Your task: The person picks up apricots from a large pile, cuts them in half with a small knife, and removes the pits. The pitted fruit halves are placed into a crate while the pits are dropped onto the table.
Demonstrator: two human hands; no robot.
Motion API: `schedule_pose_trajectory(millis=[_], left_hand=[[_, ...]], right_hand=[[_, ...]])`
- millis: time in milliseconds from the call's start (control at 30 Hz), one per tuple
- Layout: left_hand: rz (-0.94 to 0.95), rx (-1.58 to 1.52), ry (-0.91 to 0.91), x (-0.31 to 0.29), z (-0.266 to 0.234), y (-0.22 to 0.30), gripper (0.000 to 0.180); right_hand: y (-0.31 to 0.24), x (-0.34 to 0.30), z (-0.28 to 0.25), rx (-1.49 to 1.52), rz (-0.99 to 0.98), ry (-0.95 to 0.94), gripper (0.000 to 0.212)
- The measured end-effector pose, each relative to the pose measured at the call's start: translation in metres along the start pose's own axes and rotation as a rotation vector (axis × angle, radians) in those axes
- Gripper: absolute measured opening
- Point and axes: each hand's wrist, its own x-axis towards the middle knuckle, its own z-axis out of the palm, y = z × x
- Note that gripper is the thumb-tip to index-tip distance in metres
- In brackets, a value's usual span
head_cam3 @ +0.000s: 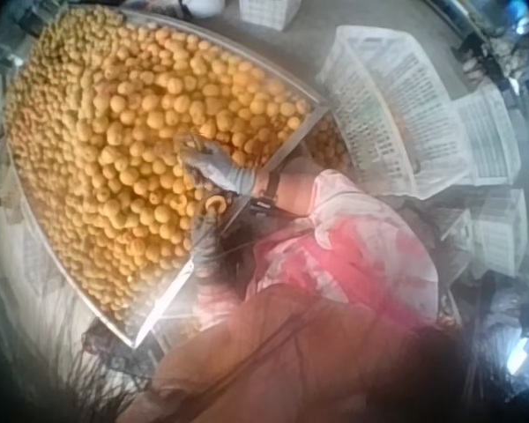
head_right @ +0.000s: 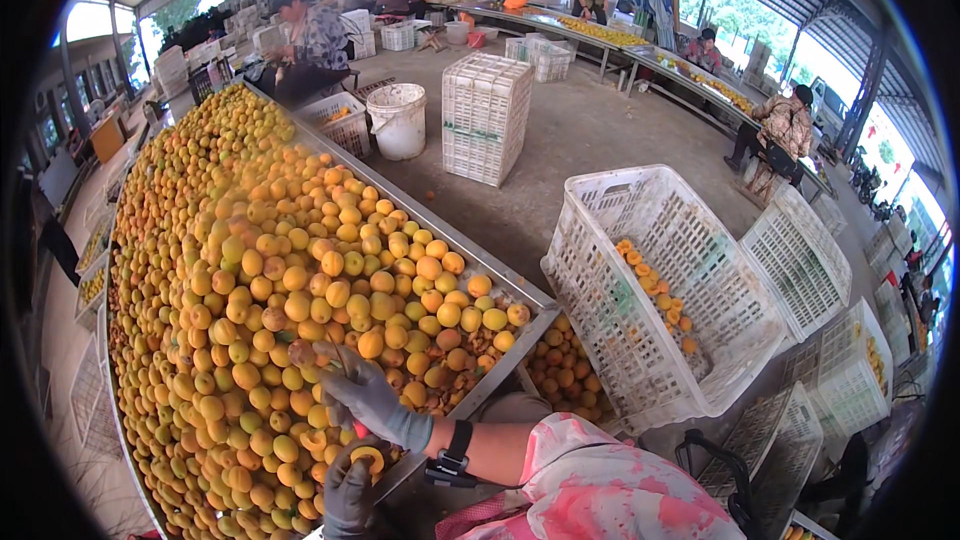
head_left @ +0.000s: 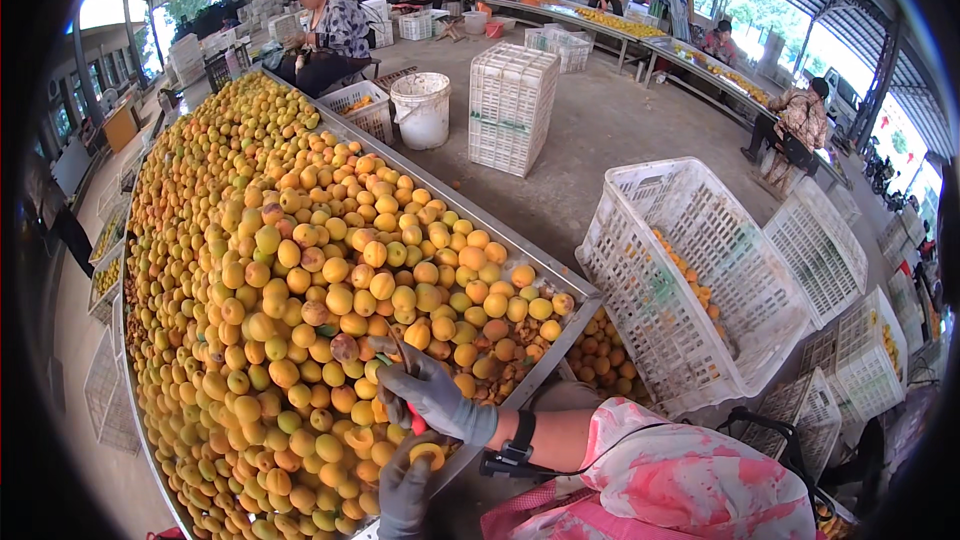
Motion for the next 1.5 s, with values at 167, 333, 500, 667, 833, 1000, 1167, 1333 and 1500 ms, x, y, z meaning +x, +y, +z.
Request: schedule_pose_trajectory(millis=[167,333,500,667,833,1000,1167,1333,1500], left_hand=[[-0.037,0.092,0.163,-0.01,-0.011,-0.002,0.042],[-0.008,0.104,0.114,-0.007,-0.002,0.018,0.042],[-0.034,-0.129,0.116,0.011,-0.009,0.011,0.056],[-0.046,-0.253,0.201,0.009,-0.007,0.01,0.059],[-0.057,-0.29,0.282,0.009,-0.002,0.005,0.048],[-0.075,-0.263,0.312,0.01,-0.001,-0.003,0.038],[-0.039,-0.192,0.377,0.011,0.001,0.0,0.032],[-0.015,-0.046,0.4,0.01,0.0,0.003,0.026],[0.012,0.034,0.425,0.009,-0.002,-0.003,0.03]], right_hand=[[0.019,0.002,-0.002,0.005,0.27,-0.137,0.037],[0.006,0.001,0.005,-0.181,0.255,-0.134,0.031],[-0.014,0.018,0.009,-0.153,-0.062,0.118,0.031],[-0.014,0.019,0.017,-0.014,-0.211,0.058,0.031],[-0.004,0.006,0.028,-0.204,-0.288,-0.062,0.04],[0.004,0.001,0.03,-0.187,-0.233,-0.051,0.038],[0.009,-0.005,0.028,0.056,-0.218,-0.101,0.013],[0.011,-0.008,0.025,0.017,-0.248,-0.174,0.01],[0.012,-0.01,0.025,-0.127,-0.273,-0.289,0.012]])
